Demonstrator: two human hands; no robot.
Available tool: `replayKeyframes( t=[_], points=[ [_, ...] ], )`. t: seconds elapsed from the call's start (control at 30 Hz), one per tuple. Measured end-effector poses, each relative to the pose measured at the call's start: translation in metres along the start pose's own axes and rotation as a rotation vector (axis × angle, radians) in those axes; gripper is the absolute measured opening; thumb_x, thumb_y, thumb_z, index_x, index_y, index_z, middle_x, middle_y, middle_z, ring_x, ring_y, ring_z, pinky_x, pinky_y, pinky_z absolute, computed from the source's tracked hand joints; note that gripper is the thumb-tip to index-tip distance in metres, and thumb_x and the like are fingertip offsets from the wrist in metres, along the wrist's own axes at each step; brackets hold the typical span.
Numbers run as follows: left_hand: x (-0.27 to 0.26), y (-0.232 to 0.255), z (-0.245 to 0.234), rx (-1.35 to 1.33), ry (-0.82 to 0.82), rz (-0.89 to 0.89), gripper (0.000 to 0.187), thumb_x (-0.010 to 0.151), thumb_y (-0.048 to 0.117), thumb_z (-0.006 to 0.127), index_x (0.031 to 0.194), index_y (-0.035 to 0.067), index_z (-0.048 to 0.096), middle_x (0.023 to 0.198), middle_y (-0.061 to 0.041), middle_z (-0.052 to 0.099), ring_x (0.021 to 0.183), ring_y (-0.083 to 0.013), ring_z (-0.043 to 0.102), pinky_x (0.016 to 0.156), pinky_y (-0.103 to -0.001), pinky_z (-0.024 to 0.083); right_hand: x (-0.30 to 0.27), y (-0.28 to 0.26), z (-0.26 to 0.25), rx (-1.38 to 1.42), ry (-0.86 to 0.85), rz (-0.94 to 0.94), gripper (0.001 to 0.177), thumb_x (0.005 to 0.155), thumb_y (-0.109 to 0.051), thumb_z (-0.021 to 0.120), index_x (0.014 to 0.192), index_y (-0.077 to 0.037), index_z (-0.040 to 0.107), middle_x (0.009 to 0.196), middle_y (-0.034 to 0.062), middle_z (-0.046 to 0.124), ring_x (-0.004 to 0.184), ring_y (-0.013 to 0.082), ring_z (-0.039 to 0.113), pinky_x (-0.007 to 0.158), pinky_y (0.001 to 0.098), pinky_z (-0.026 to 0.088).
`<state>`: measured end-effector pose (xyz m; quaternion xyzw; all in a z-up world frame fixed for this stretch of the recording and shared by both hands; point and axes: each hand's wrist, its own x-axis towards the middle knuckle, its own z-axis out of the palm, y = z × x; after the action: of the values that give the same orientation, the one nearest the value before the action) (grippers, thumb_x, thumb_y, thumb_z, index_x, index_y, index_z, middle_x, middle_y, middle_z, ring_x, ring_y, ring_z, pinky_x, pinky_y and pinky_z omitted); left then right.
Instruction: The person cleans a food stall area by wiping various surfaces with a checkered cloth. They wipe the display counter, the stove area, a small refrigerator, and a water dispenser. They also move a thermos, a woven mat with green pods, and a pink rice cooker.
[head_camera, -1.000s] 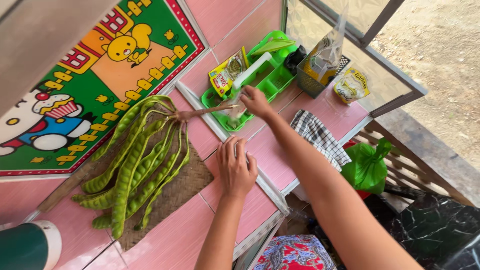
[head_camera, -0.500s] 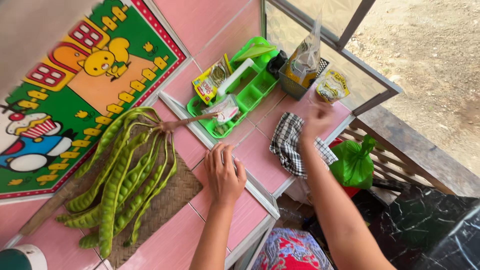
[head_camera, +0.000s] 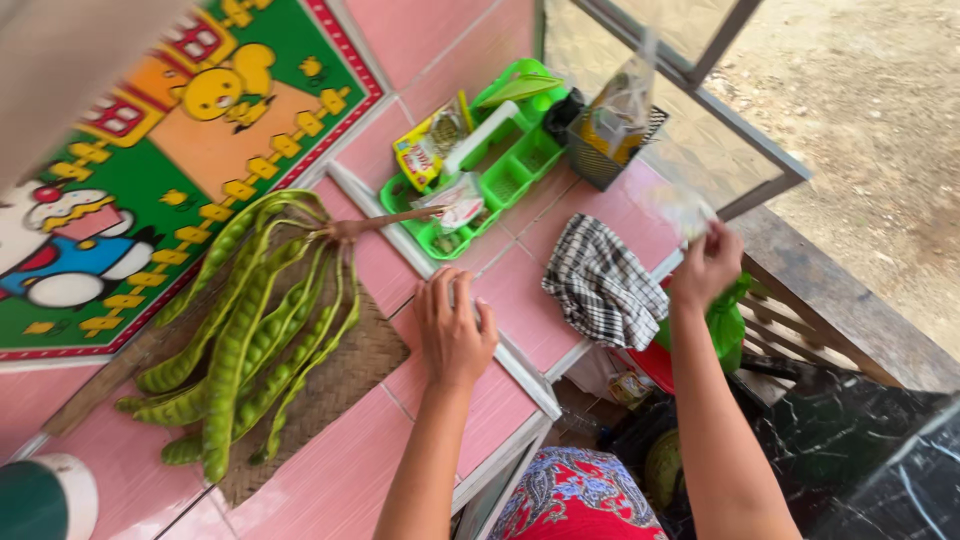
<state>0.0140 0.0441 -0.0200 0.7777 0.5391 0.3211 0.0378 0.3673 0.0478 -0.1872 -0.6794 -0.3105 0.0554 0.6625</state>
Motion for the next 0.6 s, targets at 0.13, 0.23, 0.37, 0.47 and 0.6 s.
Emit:
replayKeyframes(
  t=[0.13, 0.23, 0.37, 0.47, 0.6],
  points=[
    [-0.001, -0.003, 0.000, 0.011, -0.009, 0.002, 0.034, 0.087, 0.014, 0.059, 0.119, 0.001, 0.059, 0.124, -0.018, 0.057, 0.127, -0.0355, 0.053, 0.113, -0.057, 0.036, -0.041, -0.058, 0.004, -0.006, -0.262, -0.099, 0.010, 0.100, 0.001, 0.067, 0.110, 0.004, 0.066, 0.103, 0.0073, 0.060, 0.086, 0.0115, 0.064, 0.071, 0.0255, 0.062],
    [-0.004, -0.001, 0.003, 0.024, -0.011, -0.002, 0.034, 0.088, 0.015, 0.058, 0.119, 0.001, 0.059, 0.124, -0.018, 0.057, 0.127, -0.0351, 0.054, 0.114, -0.057, 0.036, -0.048, -0.068, 0.050, -0.009, -0.478, -0.028, 0.013, 0.106, -0.011, 0.068, 0.110, 0.001, 0.066, 0.097, 0.0062, 0.065, 0.088, 0.0131, 0.064, 0.080, 0.0268, 0.052],
    [-0.001, -0.003, 0.003, 0.004, 0.003, -0.002, 0.034, 0.087, 0.016, 0.059, 0.117, 0.002, 0.060, 0.122, -0.017, 0.058, 0.126, -0.0346, 0.054, 0.114, -0.057, 0.037, -0.030, -0.052, 0.143, 0.007, -0.573, -0.171, 0.017, 0.103, -0.013, 0.067, 0.112, 0.002, 0.065, 0.098, 0.0145, 0.062, 0.087, 0.0220, 0.064, 0.077, 0.0335, 0.053],
    [-0.002, -0.003, 0.003, 0.006, 0.010, 0.003, 0.032, 0.087, 0.015, 0.059, 0.116, 0.003, 0.060, 0.122, -0.017, 0.058, 0.127, -0.0344, 0.055, 0.115, -0.057, 0.038, -0.002, -0.039, 0.210, -0.181, -0.642, -0.205, 0.019, 0.099, -0.017, 0.072, 0.107, -0.001, 0.067, 0.094, 0.0177, 0.067, 0.083, 0.0309, 0.067, 0.076, 0.0412, 0.054],
    [0.000, -0.003, 0.000, -0.026, 0.025, 0.022, 0.033, 0.087, 0.014, 0.061, 0.117, 0.001, 0.060, 0.124, -0.018, 0.058, 0.126, -0.0355, 0.055, 0.114, -0.056, 0.038, -0.011, -0.040, 0.216, -0.137, -0.654, -0.143, 0.039, 0.090, -0.020, 0.073, 0.117, -0.001, 0.053, 0.089, 0.0143, 0.072, 0.081, 0.0318, 0.070, 0.075, 0.0429, 0.055]
  ],
)
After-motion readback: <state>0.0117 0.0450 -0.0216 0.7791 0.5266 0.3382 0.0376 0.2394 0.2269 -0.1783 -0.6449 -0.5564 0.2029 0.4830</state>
